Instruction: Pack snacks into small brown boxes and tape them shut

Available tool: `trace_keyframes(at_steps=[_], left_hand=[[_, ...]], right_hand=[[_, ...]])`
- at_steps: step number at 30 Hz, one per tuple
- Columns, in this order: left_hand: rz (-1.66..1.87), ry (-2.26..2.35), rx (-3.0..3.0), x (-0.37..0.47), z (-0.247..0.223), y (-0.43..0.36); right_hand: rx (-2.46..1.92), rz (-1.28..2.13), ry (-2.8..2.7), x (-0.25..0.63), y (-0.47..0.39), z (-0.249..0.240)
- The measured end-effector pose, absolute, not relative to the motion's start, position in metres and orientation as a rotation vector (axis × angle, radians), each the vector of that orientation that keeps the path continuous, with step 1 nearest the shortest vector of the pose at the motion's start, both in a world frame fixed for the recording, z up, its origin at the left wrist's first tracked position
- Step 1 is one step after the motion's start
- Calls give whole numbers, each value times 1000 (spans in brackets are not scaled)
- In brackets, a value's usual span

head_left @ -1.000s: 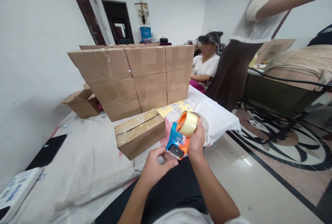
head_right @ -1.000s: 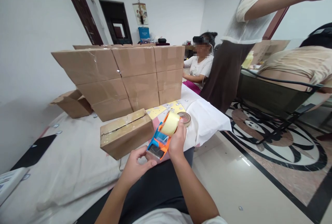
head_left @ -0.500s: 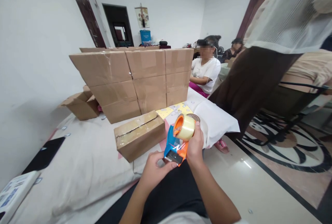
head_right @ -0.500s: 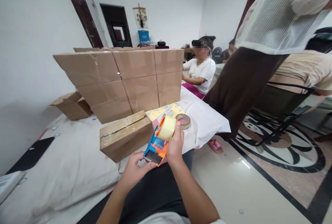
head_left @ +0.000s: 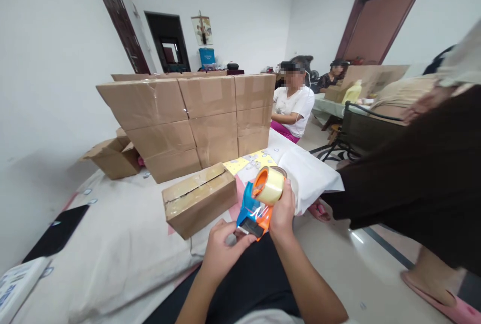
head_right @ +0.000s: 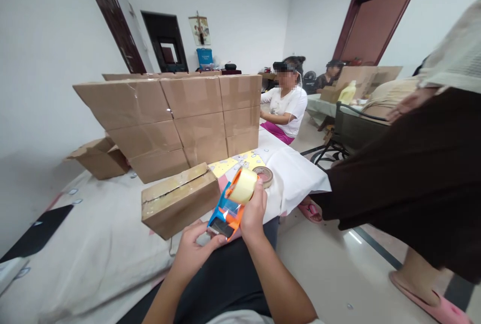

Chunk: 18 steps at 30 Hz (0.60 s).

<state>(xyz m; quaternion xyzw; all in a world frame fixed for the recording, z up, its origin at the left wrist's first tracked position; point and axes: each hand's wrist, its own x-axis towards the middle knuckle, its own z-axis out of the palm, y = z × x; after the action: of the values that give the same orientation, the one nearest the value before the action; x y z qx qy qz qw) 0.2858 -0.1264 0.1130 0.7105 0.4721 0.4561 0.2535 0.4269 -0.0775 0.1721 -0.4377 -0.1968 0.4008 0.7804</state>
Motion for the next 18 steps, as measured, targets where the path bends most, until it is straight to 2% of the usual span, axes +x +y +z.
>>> trace_keyframes(at_steps=[9,18], left_hand=[[1196,1103,1971,281,110,-126],[1293,834,2093,285,112,-128]], right_hand=[[-775,935,-406,430,-72,172],[-721,1237,-183,432,-70,167]])
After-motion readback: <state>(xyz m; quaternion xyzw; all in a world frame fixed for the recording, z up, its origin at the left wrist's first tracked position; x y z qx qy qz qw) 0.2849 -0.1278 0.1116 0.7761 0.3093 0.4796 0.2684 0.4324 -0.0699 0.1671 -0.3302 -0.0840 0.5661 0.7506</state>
